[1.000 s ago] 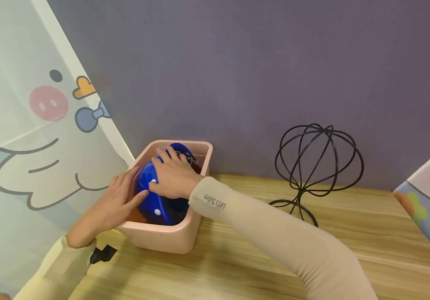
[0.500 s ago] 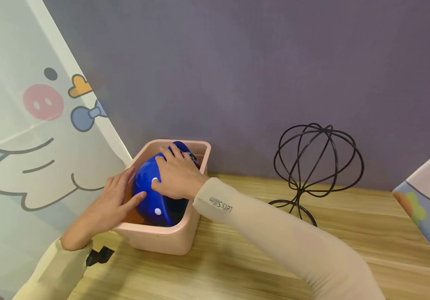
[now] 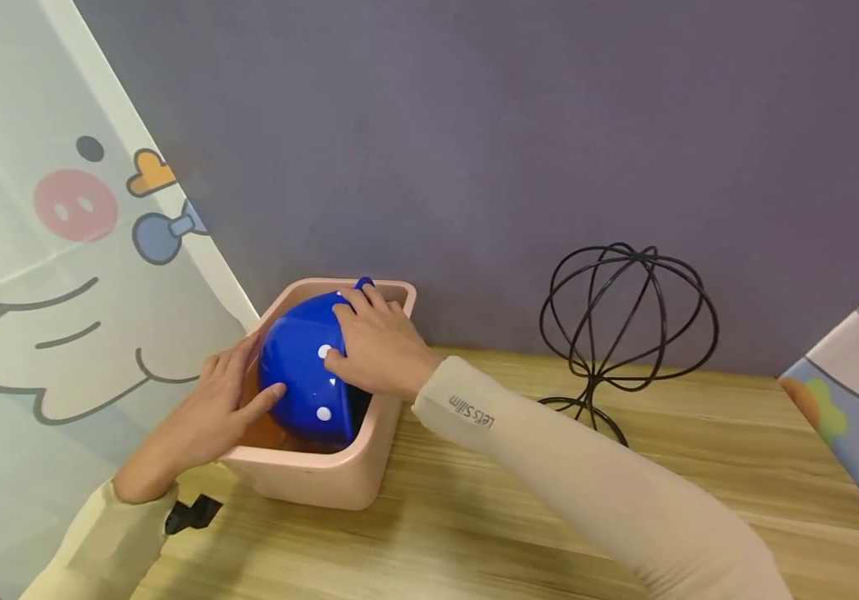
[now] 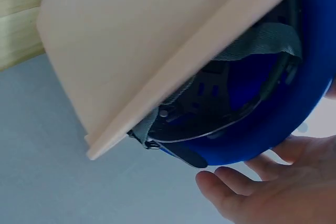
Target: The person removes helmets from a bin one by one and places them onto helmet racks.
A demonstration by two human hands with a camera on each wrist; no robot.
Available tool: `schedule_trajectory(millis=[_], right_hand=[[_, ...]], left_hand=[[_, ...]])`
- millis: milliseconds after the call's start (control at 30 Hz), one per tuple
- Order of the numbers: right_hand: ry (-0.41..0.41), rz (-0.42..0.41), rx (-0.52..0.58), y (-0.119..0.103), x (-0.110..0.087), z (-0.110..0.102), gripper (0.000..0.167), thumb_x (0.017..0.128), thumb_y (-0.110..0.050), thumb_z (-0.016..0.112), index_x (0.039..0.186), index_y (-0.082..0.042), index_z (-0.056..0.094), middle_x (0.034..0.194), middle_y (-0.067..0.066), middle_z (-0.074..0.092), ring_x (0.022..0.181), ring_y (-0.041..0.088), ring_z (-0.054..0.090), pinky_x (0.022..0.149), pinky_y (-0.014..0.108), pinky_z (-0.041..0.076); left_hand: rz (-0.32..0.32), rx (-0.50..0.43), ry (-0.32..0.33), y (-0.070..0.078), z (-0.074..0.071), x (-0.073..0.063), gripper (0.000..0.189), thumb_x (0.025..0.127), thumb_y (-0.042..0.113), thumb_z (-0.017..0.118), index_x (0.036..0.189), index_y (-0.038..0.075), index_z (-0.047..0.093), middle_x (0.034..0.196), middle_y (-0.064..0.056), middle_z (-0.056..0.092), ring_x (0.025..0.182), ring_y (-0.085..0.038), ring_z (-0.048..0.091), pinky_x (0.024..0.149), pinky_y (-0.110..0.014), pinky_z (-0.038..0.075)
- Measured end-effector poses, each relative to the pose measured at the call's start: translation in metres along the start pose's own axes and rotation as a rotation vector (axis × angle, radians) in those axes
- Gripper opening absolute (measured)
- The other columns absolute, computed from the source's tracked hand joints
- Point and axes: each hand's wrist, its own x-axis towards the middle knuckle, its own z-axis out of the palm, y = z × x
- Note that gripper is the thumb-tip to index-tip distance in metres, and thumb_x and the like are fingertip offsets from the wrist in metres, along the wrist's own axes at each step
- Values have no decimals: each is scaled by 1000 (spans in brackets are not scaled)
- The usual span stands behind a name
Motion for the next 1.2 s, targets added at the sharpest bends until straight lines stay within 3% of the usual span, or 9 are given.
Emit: schedule_trajectory(millis=[500, 733, 967, 1200], right_hand=[[102, 20, 133, 16, -21, 17, 63, 92, -42, 52, 144, -11, 39, 153, 5, 23, 136, 28, 26, 107, 48, 26], [202, 11, 148, 18, -29, 28, 59, 91, -41, 55, 142, -12, 43, 151, 4, 27, 132, 26, 35, 104, 46, 32], [266, -8, 172, 18, -35, 36, 58, 90, -39, 56, 140, -13, 45, 151, 4, 27, 131, 24, 37, 101, 45, 36], [312, -56, 249, 17, -39, 45, 57, 90, -35, 58, 140, -10, 45, 152, 4, 25, 128, 25, 42, 98, 43, 40]], left_hand=[[-16, -13, 3, 0, 0, 0, 86, 93, 53, 50, 151, 4, 7, 147, -25, 23, 125, -44, 25, 90, -70, 31], [-16, -17, -4, 3, -1, 0, 89, 92, 54, 50, 152, 7, 4, 148, -24, 25, 126, -44, 25, 89, -70, 32], [-45, -21, -24, 6, -3, 2, 96, 88, 59, 53, 152, 8, 3, 145, -27, 29, 126, -44, 26, 87, -70, 34], [-92, -61, -59, 2, -8, 5, 102, 87, 59, 55, 150, 1, 1, 142, -32, 25, 124, -46, 26, 84, -70, 37]])
